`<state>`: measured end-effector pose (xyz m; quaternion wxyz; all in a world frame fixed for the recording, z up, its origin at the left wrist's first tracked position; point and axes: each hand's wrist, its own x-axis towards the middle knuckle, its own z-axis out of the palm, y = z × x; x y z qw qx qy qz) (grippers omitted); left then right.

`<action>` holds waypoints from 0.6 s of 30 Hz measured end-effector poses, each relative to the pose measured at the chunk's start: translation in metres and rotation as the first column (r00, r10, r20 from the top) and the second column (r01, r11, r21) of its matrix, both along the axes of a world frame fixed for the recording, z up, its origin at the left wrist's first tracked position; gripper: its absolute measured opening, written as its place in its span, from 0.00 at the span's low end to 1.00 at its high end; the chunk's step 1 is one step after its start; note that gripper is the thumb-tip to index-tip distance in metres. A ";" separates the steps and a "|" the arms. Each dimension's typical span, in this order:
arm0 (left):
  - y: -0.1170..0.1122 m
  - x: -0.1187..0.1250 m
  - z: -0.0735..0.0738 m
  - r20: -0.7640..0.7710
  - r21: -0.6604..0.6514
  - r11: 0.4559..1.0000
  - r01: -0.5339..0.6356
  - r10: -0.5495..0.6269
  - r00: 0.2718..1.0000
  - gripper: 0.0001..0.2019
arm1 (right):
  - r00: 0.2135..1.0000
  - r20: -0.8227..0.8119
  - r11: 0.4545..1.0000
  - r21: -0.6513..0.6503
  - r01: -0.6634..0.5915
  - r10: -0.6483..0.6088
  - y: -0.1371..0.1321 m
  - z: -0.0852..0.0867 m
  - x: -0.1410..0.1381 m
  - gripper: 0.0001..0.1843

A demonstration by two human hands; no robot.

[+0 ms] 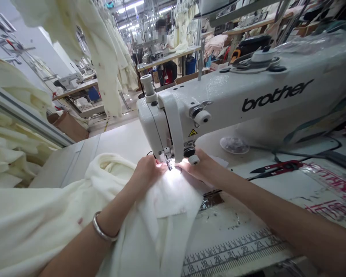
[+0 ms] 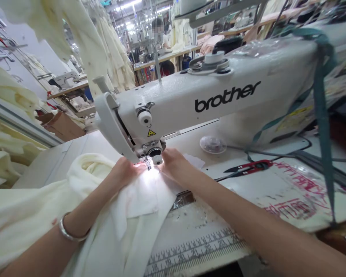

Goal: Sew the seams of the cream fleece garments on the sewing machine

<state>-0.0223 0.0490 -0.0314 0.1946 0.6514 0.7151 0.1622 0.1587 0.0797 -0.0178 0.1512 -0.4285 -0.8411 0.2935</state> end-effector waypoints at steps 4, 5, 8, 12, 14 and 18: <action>-0.002 0.000 -0.002 -0.012 -0.013 1.000 -0.024 0.024 1.000 0.16 | 0.999 0.049 0.943 0.332 -0.027 0.011 -0.034 -0.005 0.017 0.19; -0.002 0.000 -0.002 -0.012 -0.014 1.000 -0.018 0.018 1.000 0.15 | 0.994 0.061 0.885 0.452 -0.110 0.093 -0.043 -0.009 0.019 0.21; -0.002 0.000 -0.001 -0.012 0.000 1.000 0.011 -0.011 1.000 0.11 | 0.941 0.153 0.685 0.652 -0.327 0.303 -0.061 -0.020 0.016 0.23; 0.000 0.000 -0.001 -0.025 0.019 1.000 0.021 -0.021 0.999 0.06 | 0.932 0.147 0.788 0.500 -0.358 0.330 -0.059 -0.023 0.009 0.17; -0.001 0.001 0.000 -0.035 0.011 1.000 0.009 -0.008 0.999 0.05 | 0.932 0.086 0.824 0.443 -0.353 0.353 -0.051 -0.020 0.013 0.15; -0.009 0.007 0.004 -0.049 -0.001 0.999 -0.036 0.036 0.998 0.08 | 0.913 0.019 0.821 0.431 -0.375 0.407 -0.032 -0.017 0.029 0.16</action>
